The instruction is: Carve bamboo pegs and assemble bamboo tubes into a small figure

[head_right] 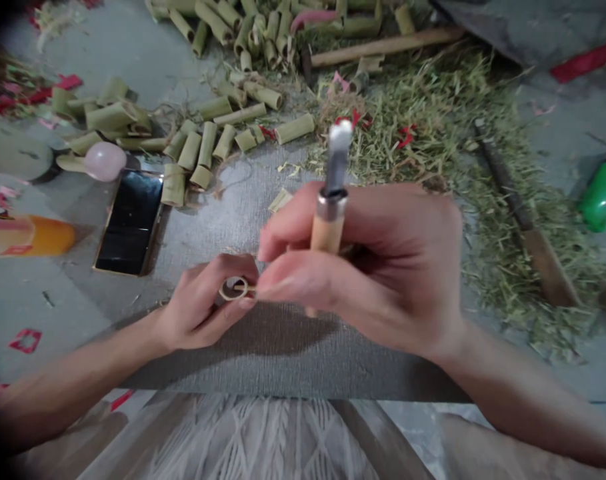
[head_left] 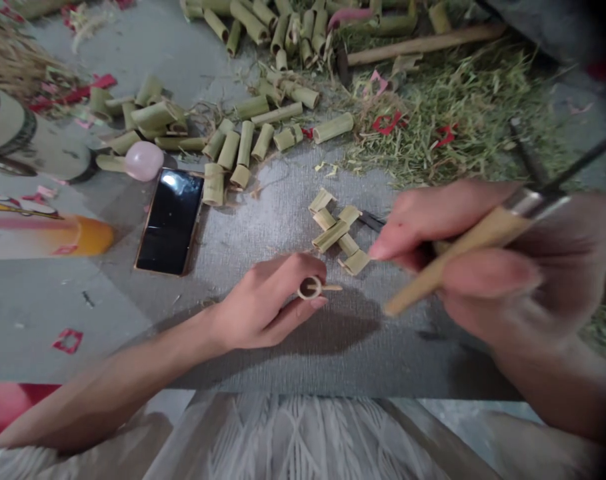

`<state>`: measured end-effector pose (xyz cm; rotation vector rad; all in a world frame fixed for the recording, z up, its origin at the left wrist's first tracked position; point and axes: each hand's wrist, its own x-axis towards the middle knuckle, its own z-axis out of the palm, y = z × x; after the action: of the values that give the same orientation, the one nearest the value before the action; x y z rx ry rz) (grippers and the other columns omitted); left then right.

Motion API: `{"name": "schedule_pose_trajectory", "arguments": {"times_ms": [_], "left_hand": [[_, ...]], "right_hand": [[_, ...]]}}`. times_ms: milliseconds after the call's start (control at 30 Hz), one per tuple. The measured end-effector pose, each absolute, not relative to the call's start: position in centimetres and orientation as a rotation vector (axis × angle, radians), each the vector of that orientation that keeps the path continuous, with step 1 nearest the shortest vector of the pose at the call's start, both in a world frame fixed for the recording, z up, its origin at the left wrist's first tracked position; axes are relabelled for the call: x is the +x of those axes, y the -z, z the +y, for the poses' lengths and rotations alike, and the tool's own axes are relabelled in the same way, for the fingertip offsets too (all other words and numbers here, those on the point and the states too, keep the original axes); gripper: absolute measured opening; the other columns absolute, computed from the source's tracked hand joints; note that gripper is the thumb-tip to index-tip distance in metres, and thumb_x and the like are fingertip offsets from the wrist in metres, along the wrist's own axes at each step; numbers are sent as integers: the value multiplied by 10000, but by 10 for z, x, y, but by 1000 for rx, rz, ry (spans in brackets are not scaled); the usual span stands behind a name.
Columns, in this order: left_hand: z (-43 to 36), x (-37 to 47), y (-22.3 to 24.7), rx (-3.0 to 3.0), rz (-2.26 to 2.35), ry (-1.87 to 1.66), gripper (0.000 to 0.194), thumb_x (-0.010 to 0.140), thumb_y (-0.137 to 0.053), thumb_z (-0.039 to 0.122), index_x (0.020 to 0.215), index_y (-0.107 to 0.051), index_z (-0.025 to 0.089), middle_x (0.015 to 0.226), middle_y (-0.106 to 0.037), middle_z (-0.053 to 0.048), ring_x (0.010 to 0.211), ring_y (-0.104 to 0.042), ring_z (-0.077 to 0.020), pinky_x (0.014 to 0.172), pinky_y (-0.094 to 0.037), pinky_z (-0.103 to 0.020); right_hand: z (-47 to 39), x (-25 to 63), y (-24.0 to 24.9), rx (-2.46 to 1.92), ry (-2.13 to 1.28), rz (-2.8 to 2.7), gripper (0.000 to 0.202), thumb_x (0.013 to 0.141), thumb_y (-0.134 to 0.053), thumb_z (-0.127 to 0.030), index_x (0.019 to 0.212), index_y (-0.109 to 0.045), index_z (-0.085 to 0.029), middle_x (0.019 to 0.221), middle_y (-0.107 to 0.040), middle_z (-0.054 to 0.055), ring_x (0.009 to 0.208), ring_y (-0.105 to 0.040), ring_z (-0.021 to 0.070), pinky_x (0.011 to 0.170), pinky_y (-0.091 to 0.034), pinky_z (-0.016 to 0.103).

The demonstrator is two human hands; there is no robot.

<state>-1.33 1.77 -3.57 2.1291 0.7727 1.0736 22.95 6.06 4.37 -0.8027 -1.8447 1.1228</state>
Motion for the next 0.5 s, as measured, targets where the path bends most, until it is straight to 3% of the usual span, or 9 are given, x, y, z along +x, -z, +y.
{"name": "schedule_pose_trajectory", "arguments": {"times_ms": [67, 167, 333, 500], "left_hand": [[18, -13, 35, 2141, 751, -1060, 169, 1190, -536, 355, 1182, -561, 188, 891, -670, -14, 681, -605, -121, 620, -512, -229], [18, -12, 35, 2105, 723, -1034, 151, 1183, -541, 353, 1161, -553, 204, 834, -628, 14, 628, -564, -113, 577, -486, -219], [19, -10, 37, 2024, 682, -1022, 120, 1156, -592, 334, 1133, -555, 222, 822, -631, 19, 632, -586, -118, 574, -491, -223], [20, -8, 37, 1959, 654, -1042, 104, 1143, -611, 321, 1095, -581, 234, 798, -625, 23, 624, -595, -124, 550, -478, -236]], "right_hand": [[59, 224, -45, -749, -1051, -1777, 369, 1017, -845, -493, 854, -810, -163, 743, -724, 28, 647, -638, 137, 599, -504, 323], [63, 215, -45, -717, -1025, -1882, 357, 998, -862, -494, 833, -814, -181, 818, -777, 76, 705, -704, 187, 617, -558, 343], [75, 205, -40, -673, -1068, -2015, 379, 916, -910, -586, 924, -834, -214, 814, -758, 95, 674, -684, 216, 562, -552, 355], [72, 205, -33, -673, -1058, -1988, 351, 933, -893, -567, 967, -842, -222, 810, -762, 103, 659, -679, 217, 558, -567, 363]]}}
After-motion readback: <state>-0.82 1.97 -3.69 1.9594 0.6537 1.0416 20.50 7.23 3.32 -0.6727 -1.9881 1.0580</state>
